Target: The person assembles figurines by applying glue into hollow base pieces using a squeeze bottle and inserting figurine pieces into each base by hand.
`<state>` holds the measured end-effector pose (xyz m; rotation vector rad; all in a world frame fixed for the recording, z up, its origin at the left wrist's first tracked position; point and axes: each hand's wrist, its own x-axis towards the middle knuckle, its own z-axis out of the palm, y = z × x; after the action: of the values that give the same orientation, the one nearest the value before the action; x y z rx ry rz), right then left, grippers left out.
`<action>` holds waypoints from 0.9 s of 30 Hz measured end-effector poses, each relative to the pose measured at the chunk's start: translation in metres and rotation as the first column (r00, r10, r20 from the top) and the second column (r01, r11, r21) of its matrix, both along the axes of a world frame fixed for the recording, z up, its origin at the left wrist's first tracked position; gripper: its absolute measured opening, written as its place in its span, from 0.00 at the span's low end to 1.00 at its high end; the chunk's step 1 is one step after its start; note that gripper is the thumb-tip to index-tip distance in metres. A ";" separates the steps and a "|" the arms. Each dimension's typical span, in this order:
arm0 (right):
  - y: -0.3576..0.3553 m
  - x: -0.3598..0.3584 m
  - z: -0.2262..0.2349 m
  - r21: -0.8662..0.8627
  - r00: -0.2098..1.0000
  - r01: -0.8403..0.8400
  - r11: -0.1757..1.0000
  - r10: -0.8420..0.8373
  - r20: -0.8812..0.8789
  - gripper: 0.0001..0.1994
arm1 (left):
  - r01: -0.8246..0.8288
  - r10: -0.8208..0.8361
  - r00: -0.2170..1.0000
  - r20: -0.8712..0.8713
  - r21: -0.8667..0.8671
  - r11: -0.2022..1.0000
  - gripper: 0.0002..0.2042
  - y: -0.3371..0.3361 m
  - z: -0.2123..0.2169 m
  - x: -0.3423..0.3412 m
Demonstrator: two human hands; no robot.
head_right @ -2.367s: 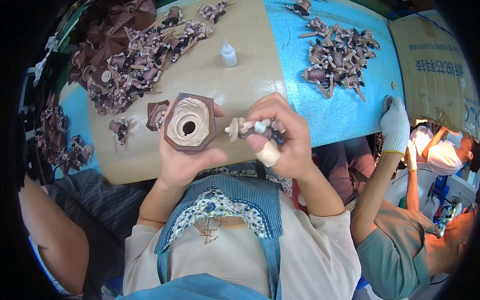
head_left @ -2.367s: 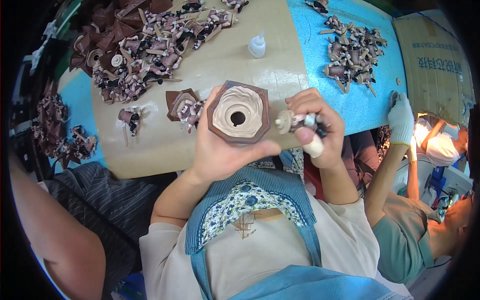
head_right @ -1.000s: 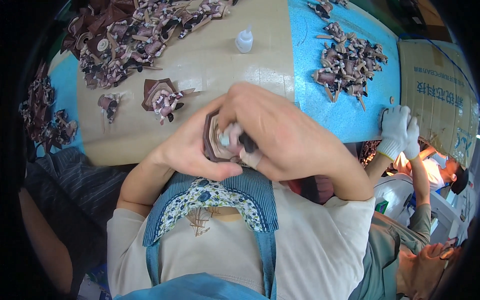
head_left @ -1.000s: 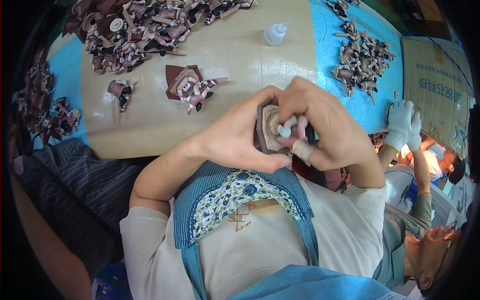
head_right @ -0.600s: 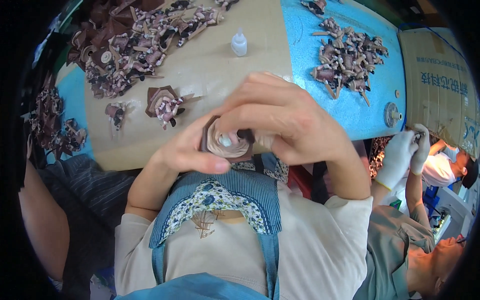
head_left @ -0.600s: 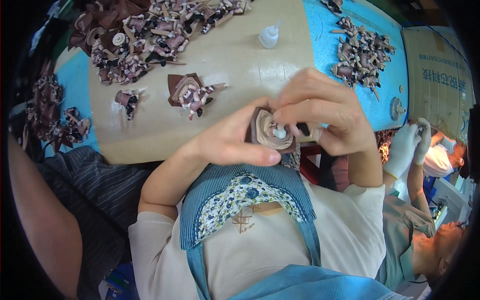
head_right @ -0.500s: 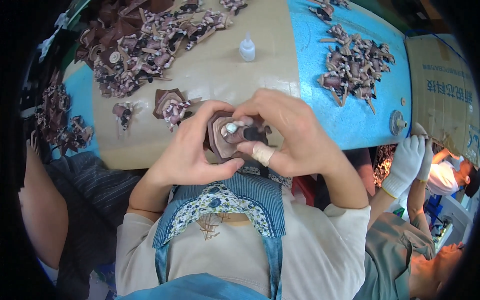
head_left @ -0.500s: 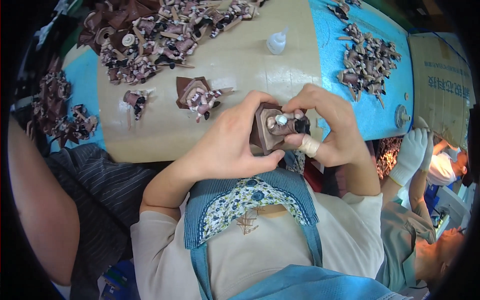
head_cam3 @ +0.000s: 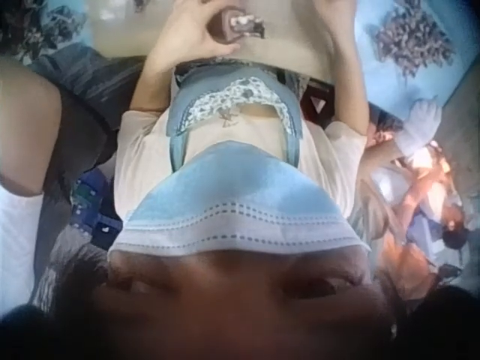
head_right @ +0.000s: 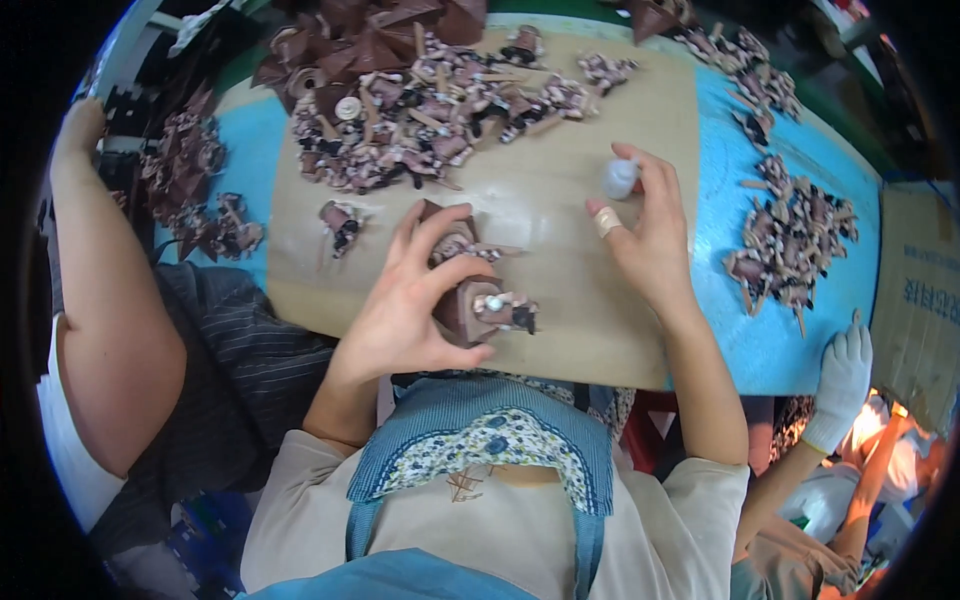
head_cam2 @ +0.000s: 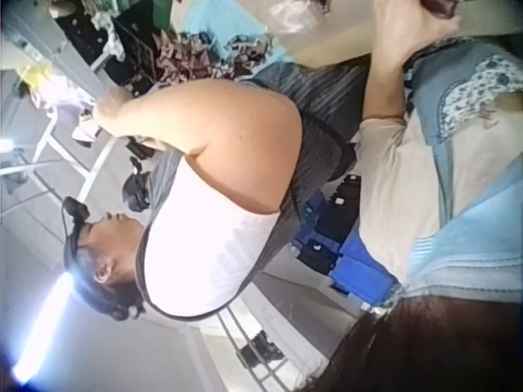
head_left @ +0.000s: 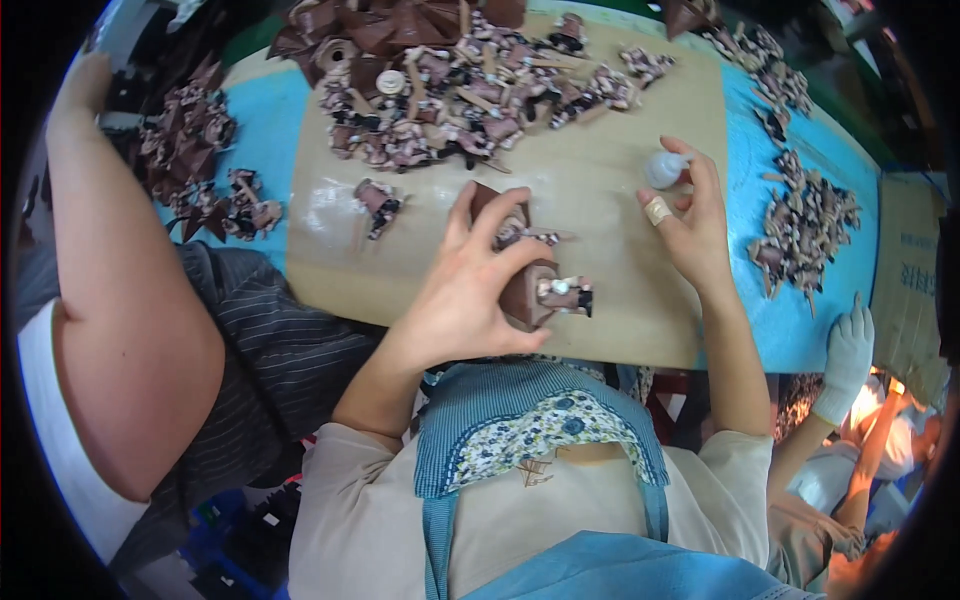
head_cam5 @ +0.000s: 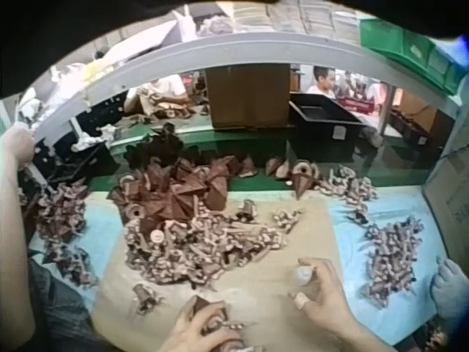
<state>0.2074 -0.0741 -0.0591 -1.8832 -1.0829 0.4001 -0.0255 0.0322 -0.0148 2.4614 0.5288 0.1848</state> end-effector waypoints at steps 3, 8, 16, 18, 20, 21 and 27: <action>0.005 0.006 -0.019 0.029 0.999 0.003 1.000 -0.001 -0.044 0.17 | -0.059 0.062 0.994 0.088 -0.042 0.997 0.27 -0.003 -0.003 0.000; -0.005 0.003 -0.018 0.063 0.944 0.084 0.995 -0.059 -0.325 0.10 | -0.113 0.149 0.959 0.241 -0.158 0.981 0.27 -0.005 -0.007 0.000; -0.009 0.000 -0.021 0.057 0.928 0.093 0.994 -0.066 -0.366 0.09 | 0.069 -0.032 0.986 0.163 -0.225 0.972 0.28 0.030 0.009 0.000; -0.007 -0.001 -0.018 0.047 0.934 0.066 0.997 -0.045 -0.353 0.09 | 0.212 -0.179 0.975 0.128 -0.318 0.924 0.31 0.045 0.011 0.000; -0.009 0.000 -0.017 0.049 0.934 0.066 0.997 -0.044 -0.354 0.09 | 0.272 -0.230 0.960 0.158 -0.340 0.900 0.32 0.050 0.005 0.006; -0.009 0.000 -0.017 0.048 0.934 0.064 0.997 -0.043 -0.355 0.09 | 0.330 -0.278 0.942 0.191 -0.362 0.872 0.33 0.052 0.001 0.008; -0.015 0.004 -0.023 0.067 0.935 0.076 0.995 -0.048 -0.352 0.08 | 0.266 -0.162 0.956 0.244 -0.492 0.829 0.32 0.039 -0.014 0.011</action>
<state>0.2115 -0.0894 -0.0821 -1.6900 -0.7864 0.6204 -0.0147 0.0709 -0.0283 1.9217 0.1762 0.1593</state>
